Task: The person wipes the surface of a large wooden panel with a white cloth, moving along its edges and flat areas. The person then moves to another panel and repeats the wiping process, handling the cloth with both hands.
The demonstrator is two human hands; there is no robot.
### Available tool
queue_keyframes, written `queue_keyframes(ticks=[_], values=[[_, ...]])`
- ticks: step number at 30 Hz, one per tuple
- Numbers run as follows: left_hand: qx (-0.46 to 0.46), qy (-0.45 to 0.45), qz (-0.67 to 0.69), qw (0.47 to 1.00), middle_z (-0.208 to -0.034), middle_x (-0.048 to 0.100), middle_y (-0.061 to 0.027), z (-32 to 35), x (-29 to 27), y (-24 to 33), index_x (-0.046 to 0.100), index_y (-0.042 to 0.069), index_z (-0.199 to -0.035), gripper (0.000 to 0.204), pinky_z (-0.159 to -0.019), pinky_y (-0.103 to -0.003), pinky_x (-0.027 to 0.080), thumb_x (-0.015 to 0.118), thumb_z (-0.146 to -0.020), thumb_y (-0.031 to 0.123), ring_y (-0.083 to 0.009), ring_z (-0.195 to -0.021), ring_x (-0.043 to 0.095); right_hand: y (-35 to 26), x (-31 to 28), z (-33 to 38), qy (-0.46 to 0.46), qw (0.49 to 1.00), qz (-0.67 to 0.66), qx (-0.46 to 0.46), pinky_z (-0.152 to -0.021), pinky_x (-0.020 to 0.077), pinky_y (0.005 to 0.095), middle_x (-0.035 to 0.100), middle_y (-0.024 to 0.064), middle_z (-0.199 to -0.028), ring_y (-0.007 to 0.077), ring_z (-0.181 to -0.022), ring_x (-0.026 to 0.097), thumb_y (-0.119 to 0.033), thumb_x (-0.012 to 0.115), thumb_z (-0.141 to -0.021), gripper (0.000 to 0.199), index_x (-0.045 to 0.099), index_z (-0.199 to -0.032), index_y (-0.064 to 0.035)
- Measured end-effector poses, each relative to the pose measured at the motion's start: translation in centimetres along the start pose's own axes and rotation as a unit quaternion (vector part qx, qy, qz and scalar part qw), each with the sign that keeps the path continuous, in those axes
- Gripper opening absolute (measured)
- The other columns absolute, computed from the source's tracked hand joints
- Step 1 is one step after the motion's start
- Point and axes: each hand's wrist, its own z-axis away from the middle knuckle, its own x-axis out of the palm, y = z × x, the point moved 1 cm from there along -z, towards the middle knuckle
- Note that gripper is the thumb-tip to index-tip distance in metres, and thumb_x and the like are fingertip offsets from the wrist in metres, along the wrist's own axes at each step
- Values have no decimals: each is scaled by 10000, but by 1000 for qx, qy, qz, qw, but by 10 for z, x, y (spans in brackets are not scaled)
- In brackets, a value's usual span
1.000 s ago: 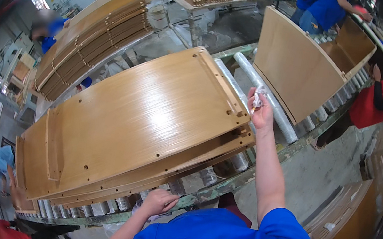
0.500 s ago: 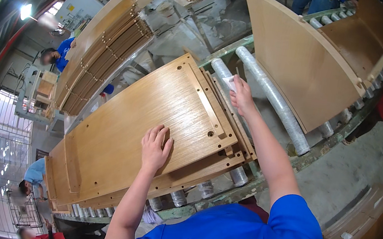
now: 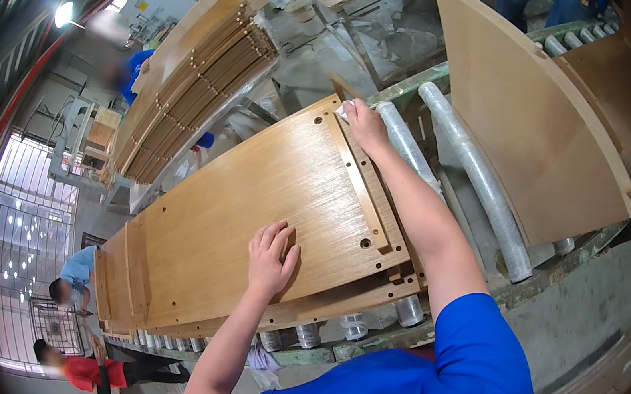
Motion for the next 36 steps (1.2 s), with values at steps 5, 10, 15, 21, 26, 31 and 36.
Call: queue_keyframes(ticks=[5,10,15,21,26,31,36], values=[[-7,-5,7,1000,-1231,517,-88,2,-1,-1,580,96,-1132,350,-984,-433,332,611,-807,222,-303,-1169,446,-6,7,-6,-12,997,69,-32,-698,456,508,638,211,-834,429,-822,599,-432,404,-936,380,530,-945,-74],[-8,3,8,1000,-1229,519,-89,2,1,-2,580,94,-1132,349,-981,-434,334,612,-807,216,-305,-1162,448,-12,6,1,-23,989,131,-62,-699,464,509,641,213,-804,416,-802,611,-420,398,-944,360,518,-919,-82],[-2,4,12,1000,-1223,524,-102,2,0,-2,576,79,-1129,341,-985,-435,335,607,-808,190,-314,-1160,449,-13,-6,22,-27,984,144,-100,-667,470,512,639,207,-764,411,-747,618,-393,412,-947,347,517,-892,-67],[7,6,18,1000,-1219,527,-107,0,2,-1,574,69,-1121,329,-981,-432,340,605,-810,172,-312,-1154,457,-8,-30,63,-10,976,163,-145,-591,486,473,622,180,-675,376,-664,625,-343,452,-942,324,529,-820,-53],[13,9,7,1000,-1223,525,-101,3,3,-6,570,79,-1128,335,-975,-430,342,607,-813,186,-305,-1157,458,-6,-51,109,-16,979,118,-166,-545,480,450,607,149,-610,349,-597,617,-323,478,-934,306,528,-784,-61],[14,6,11,1000,-1229,523,-101,3,5,-5,563,88,-1139,336,-973,-433,342,599,-820,185,-312,-1162,454,-3,-75,157,-8,983,101,-152,-502,457,428,561,141,-576,343,-550,583,-304,536,-912,304,494,-733,-62],[12,8,4,1000,-1227,524,-100,5,5,-5,562,89,-1142,328,-979,-426,342,593,-829,182,-304,-1162,457,-1,-96,199,-1,981,90,-174,-456,450,395,556,119,-552,309,-519,583,-285,528,-917,293,484,-720,-72]])
